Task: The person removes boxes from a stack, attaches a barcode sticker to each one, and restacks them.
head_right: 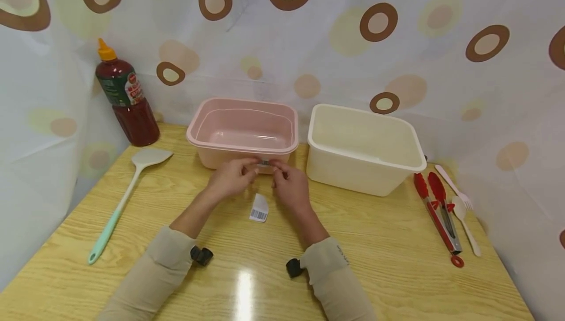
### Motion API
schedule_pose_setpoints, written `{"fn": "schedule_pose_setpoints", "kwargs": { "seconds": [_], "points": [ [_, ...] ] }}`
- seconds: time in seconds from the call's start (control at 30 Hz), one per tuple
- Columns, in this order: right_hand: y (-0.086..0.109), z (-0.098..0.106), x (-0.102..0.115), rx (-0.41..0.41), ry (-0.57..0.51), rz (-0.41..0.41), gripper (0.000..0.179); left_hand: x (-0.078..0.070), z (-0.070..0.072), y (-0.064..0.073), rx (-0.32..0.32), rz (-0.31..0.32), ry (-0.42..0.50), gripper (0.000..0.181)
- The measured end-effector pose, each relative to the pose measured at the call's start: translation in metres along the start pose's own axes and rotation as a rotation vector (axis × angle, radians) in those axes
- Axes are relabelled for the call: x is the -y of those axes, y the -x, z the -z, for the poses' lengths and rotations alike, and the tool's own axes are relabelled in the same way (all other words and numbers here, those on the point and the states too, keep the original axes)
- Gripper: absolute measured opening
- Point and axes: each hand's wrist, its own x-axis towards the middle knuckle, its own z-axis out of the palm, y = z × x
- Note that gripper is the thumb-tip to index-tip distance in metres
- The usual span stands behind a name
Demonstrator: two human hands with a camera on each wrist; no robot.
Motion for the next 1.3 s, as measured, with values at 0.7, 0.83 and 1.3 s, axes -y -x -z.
{"fn": "schedule_pose_setpoints", "kwargs": {
  "seconds": [0.7, 0.83, 1.3],
  "points": [
    [0.0003, 0.0044, -0.0005, -0.013, -0.017, -0.032, 0.026, 0.0025, 0.0039, 0.0005, 0.016, -0.003, 0.013, 0.043],
    [0.0003, 0.0031, -0.0016, 0.001, 0.003, -0.028, 0.026, 0.0034, 0.0024, 0.0003, 0.03, 0.003, 0.008, 0.044],
    [0.0004, -0.0007, -0.0004, 0.085, 0.084, -0.016, 0.029, 0.0059, -0.0009, 0.0005, 0.086, 0.007, -0.01, 0.047]
  ]
}}
